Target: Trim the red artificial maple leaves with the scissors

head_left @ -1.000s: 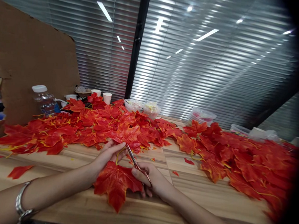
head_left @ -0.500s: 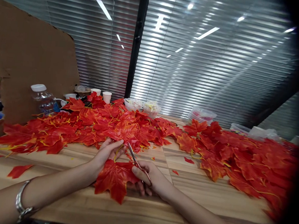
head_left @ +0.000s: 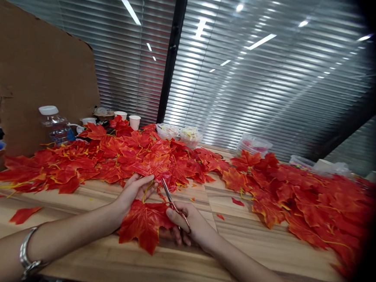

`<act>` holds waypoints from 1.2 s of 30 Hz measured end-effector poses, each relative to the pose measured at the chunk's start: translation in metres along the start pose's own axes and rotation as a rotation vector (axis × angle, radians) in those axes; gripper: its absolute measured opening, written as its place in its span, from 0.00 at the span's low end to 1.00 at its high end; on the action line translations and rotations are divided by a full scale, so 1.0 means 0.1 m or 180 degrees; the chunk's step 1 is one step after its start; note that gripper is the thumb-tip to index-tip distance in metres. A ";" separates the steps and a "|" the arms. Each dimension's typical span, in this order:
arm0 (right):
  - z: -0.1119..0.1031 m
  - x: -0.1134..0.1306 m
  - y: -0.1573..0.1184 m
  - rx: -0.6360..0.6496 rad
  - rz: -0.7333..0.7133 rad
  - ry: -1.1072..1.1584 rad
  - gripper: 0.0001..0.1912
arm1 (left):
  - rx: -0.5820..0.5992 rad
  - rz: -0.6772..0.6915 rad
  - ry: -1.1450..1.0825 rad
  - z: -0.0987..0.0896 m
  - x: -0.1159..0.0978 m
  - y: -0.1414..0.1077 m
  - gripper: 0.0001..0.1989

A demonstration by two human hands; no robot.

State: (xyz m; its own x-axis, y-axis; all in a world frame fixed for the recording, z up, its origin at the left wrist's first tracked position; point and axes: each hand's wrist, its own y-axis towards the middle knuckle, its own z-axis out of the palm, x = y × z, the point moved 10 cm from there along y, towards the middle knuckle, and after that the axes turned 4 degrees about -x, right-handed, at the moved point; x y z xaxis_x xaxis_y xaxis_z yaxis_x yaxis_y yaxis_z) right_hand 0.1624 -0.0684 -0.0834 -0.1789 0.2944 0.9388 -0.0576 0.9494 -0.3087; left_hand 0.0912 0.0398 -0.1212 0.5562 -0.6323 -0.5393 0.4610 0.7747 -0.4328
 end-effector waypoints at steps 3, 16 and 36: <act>0.00 0.00 0.00 -0.0018 0.0016 0.0028 0.18 | -0.0030 -0.0012 0.0005 -0.01 0.00 0.00 0.15; 0.00 0.00 0.00 0.0010 -0.0012 0.0081 0.18 | -0.0011 -0.0069 -0.0059 -0.02 0.01 0.02 0.13; 0.01 0.03 -0.01 -0.0032 0.0013 0.0010 0.20 | 0.0264 0.0082 0.0264 0.04 0.02 -0.01 0.12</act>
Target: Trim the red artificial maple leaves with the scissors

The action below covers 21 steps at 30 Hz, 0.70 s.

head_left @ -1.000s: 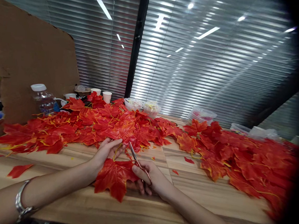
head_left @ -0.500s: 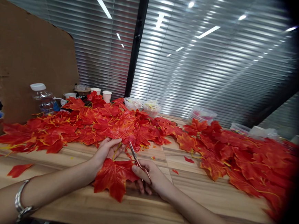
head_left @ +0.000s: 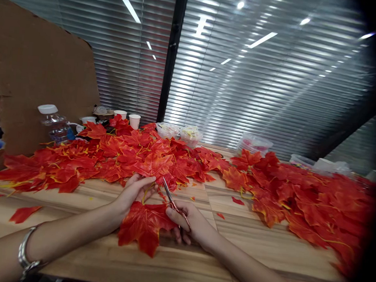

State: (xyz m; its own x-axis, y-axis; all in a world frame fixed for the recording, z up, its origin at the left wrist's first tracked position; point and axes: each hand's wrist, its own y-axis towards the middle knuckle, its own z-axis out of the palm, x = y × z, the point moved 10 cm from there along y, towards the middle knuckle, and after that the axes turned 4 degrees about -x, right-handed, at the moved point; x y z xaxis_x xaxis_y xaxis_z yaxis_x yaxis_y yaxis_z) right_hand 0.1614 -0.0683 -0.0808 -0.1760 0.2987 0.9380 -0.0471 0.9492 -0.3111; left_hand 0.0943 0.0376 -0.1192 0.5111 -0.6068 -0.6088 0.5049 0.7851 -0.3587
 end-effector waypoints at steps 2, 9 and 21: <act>-0.01 -0.02 0.01 -0.0023 -0.0022 -0.0024 0.21 | 0.0091 0.0070 0.0028 0.03 0.00 -0.01 0.12; 0.00 -0.05 0.01 -0.0008 0.0039 -0.0057 0.23 | 0.0128 -0.0055 0.0022 0.08 0.03 -0.07 0.14; -0.07 0.19 -0.01 -0.0312 -0.0470 0.0312 0.21 | 0.0713 -0.1076 0.0200 0.24 0.37 -0.26 0.04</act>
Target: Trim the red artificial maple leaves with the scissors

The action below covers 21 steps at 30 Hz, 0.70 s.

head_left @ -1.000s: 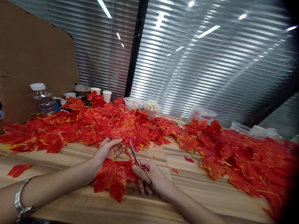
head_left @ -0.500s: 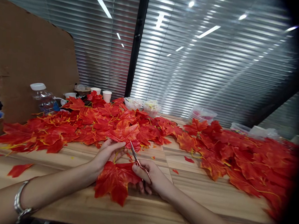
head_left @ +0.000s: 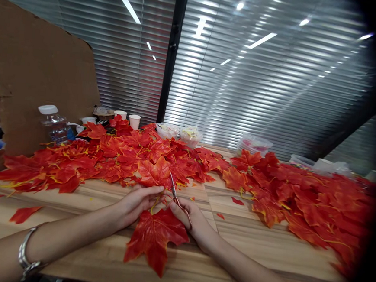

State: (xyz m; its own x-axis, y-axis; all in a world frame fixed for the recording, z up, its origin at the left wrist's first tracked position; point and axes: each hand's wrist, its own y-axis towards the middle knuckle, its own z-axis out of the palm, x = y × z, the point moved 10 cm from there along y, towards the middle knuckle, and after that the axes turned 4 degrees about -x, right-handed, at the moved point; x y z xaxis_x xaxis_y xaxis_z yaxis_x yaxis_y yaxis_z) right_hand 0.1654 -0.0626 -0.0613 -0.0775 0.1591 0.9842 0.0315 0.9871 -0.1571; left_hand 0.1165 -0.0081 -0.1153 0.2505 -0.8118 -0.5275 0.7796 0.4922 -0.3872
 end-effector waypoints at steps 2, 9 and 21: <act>0.01 0.01 0.01 -0.0002 -0.0033 0.0122 0.21 | 0.0019 -0.0019 0.0010 0.00 0.01 0.00 0.04; -0.03 -0.06 0.02 -0.0170 -0.0034 0.0179 0.21 | 0.0170 -0.0241 0.0045 0.07 0.07 -0.04 0.07; 0.01 -0.04 0.02 -0.0091 0.0087 0.0225 0.23 | 0.0048 -0.0193 0.0025 0.07 0.04 -0.04 0.05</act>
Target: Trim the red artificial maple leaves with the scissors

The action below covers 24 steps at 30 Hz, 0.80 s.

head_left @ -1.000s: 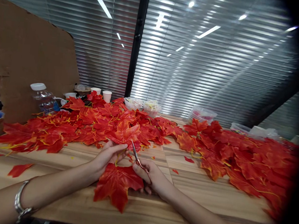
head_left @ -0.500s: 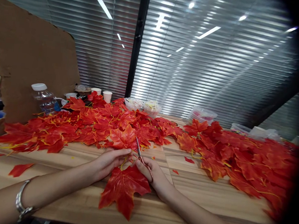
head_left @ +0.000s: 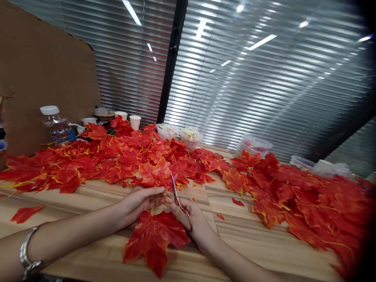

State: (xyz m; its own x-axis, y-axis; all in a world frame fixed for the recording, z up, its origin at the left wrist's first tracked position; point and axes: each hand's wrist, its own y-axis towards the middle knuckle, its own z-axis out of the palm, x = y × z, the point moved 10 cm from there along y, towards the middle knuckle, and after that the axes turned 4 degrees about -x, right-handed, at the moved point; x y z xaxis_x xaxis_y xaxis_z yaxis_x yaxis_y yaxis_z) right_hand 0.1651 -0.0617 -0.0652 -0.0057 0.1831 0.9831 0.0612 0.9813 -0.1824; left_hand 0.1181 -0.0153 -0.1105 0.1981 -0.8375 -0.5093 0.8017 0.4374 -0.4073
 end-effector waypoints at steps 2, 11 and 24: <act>-0.01 -0.01 0.00 -0.0012 0.0015 0.0000 0.22 | 0.0030 -0.0012 0.0006 0.01 0.00 0.00 0.05; -0.08 0.11 -0.02 -0.0175 -0.0269 -0.0519 0.23 | -0.0101 0.0315 0.0043 -0.09 -0.09 0.05 0.03; -0.09 -0.17 -0.03 -0.0147 0.0263 -0.0185 0.21 | -0.0068 0.0309 0.0125 -0.09 -0.09 0.08 0.03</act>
State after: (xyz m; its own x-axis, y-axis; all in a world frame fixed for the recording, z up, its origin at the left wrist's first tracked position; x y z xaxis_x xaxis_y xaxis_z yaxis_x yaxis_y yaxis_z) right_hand 0.1739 -0.0677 -0.0809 -0.0566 0.2677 0.9618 0.1097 0.9592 -0.2605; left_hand 0.1171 -0.0015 -0.1162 0.2517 -0.7776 -0.5762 0.7677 0.5229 -0.3704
